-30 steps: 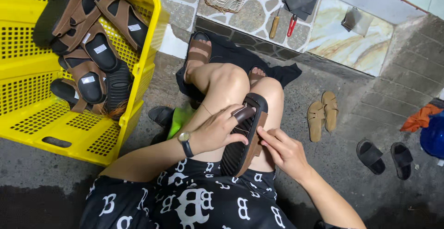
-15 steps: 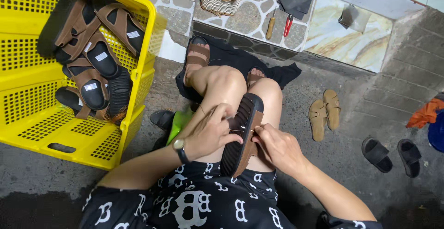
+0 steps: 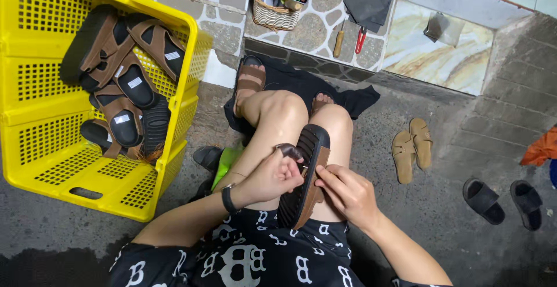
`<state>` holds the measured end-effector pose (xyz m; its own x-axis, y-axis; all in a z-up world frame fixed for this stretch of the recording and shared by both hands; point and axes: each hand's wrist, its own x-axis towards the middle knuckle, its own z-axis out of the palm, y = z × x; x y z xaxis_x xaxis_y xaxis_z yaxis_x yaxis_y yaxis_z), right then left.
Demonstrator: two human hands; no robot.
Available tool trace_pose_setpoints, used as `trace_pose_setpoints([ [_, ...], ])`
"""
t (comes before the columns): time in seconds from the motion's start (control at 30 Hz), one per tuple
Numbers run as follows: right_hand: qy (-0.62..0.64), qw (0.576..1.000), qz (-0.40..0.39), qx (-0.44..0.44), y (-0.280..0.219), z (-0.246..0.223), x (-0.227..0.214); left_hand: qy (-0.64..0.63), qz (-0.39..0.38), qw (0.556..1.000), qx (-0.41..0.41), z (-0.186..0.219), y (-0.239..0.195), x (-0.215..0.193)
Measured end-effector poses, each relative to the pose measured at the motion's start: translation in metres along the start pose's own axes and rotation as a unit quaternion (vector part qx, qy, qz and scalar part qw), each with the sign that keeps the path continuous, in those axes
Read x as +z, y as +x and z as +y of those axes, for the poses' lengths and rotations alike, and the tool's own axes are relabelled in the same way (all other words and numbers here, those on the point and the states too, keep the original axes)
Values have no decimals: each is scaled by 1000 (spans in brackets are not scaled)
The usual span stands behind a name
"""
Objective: The person sits on the floor and sews a brown sandal using a needle and thread. They repeatedly pull the thread through the sole and strap, then use pliers to cut the thread and inspect the finished sandal.
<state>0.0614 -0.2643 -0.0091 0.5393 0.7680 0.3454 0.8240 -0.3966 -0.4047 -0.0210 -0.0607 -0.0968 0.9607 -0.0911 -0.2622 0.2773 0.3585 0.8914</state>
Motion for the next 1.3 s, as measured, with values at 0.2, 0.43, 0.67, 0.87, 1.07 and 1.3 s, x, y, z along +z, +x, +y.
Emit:
trace_pose_setpoints([
  [0.2,-73,993,-95,5,6,-6,-28,136,77,979,128,33,-1,15],
  [0.43,-173,941,-281,73,-8,17,-79,390,65,879,265,66,-5,33],
  [0.67,137,982,-132,21,0,-8,-38,449,-14,828,334,69,-12,26],
  [0.87,-26,993,-115,24,-3,-5,-27,480,13,781,400,70,-21,27],
  [1.07,171,973,-94,121,-11,4,-22,480,35,761,435,72,-24,29],
  [1.3,-56,947,268,170,-45,100,-91,416,84,817,391,74,-21,23],
])
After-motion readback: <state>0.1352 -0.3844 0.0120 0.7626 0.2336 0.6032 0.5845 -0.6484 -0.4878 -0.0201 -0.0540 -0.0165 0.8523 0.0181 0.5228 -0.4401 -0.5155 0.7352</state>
